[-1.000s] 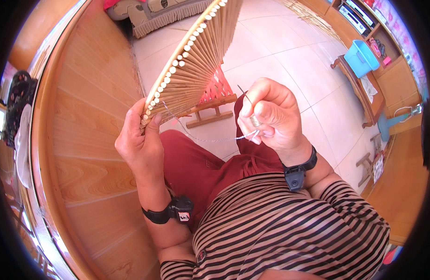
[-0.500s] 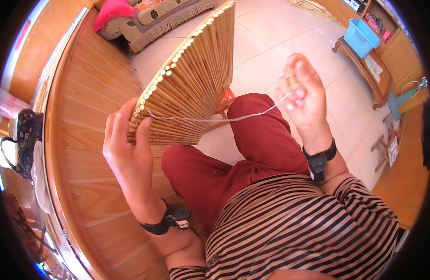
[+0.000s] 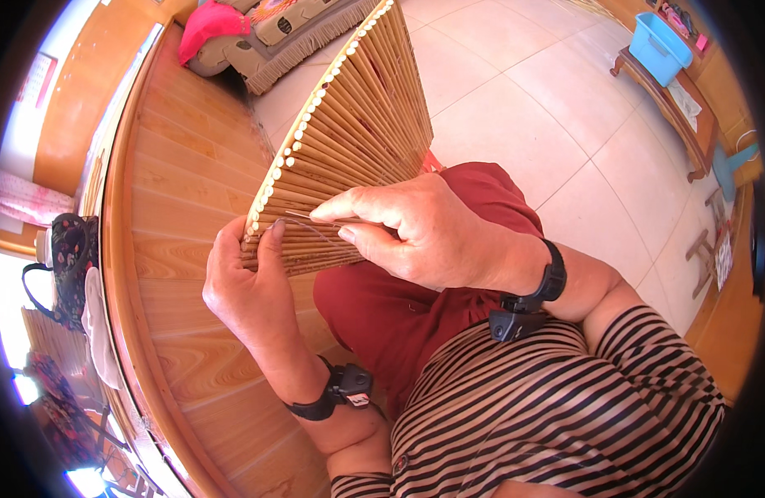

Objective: The person is sewing wooden sticks together using a needle and thread. They loop the thread around each stick one at a time to assemble a mat.

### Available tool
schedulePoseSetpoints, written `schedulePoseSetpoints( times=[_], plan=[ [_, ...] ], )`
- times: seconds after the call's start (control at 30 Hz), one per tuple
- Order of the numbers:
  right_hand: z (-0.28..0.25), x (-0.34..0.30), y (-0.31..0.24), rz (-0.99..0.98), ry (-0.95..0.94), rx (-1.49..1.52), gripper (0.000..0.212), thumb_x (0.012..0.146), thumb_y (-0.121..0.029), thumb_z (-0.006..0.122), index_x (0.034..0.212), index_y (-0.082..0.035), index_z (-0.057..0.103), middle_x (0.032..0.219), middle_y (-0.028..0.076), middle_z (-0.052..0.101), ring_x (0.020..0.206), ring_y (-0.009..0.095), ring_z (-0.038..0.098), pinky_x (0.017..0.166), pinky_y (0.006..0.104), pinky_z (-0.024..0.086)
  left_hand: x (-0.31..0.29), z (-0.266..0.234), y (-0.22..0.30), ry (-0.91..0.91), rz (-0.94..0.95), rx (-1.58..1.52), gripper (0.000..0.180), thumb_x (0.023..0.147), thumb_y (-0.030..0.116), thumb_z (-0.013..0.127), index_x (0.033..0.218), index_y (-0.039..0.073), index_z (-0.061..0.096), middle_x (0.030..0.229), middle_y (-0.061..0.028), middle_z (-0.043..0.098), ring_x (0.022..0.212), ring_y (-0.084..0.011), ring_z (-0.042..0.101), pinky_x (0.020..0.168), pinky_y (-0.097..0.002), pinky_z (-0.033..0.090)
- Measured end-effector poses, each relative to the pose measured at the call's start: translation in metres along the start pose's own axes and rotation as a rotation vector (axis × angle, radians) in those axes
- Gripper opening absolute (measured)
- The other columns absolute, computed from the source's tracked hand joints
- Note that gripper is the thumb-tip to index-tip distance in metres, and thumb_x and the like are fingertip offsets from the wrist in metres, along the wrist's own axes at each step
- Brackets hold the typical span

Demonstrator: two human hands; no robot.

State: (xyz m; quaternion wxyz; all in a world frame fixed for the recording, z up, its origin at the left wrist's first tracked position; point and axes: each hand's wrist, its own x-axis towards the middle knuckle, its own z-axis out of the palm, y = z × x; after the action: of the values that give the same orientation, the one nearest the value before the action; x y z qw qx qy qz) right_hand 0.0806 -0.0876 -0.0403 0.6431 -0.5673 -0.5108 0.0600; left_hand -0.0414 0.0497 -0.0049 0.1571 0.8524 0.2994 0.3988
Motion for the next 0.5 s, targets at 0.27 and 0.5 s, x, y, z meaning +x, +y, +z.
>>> schedulePoseSetpoints(
  times=[0.27, 0.5],
  plan=[
    [0.009, -0.001, -0.006, 0.039, -0.027, -0.008, 0.021, 0.086, -0.007, 0.058, 0.104, -0.001, 0.066, 0.072, 0.017, 0.065, 0.062, 0.030, 0.064, 0.057, 0.0361, 0.050, -0.011, 0.010, -0.019, 0.057, -0.011, -0.111, 0.016, 0.077, 0.008, 0.076, 0.087, 0.001, 0.066, 0.075, -0.0082, 0.064, 0.066, -0.0177, 0.060, 0.063, -0.0295, 0.049],
    [0.012, -0.004, -0.005, 0.075, -0.088, -0.081, 0.021, 0.086, -0.006, 0.058, 0.104, -0.001, 0.066, 0.071, 0.017, 0.065, 0.064, 0.030, 0.064, 0.058, 0.0362, 0.050, -0.015, -0.002, -0.013, -0.040, 0.010, -0.167, 0.018, 0.078, 0.002, 0.073, 0.094, 0.001, 0.065, 0.081, -0.0092, 0.066, 0.069, -0.0174, 0.061, 0.067, -0.0295, 0.051]
  ],
)
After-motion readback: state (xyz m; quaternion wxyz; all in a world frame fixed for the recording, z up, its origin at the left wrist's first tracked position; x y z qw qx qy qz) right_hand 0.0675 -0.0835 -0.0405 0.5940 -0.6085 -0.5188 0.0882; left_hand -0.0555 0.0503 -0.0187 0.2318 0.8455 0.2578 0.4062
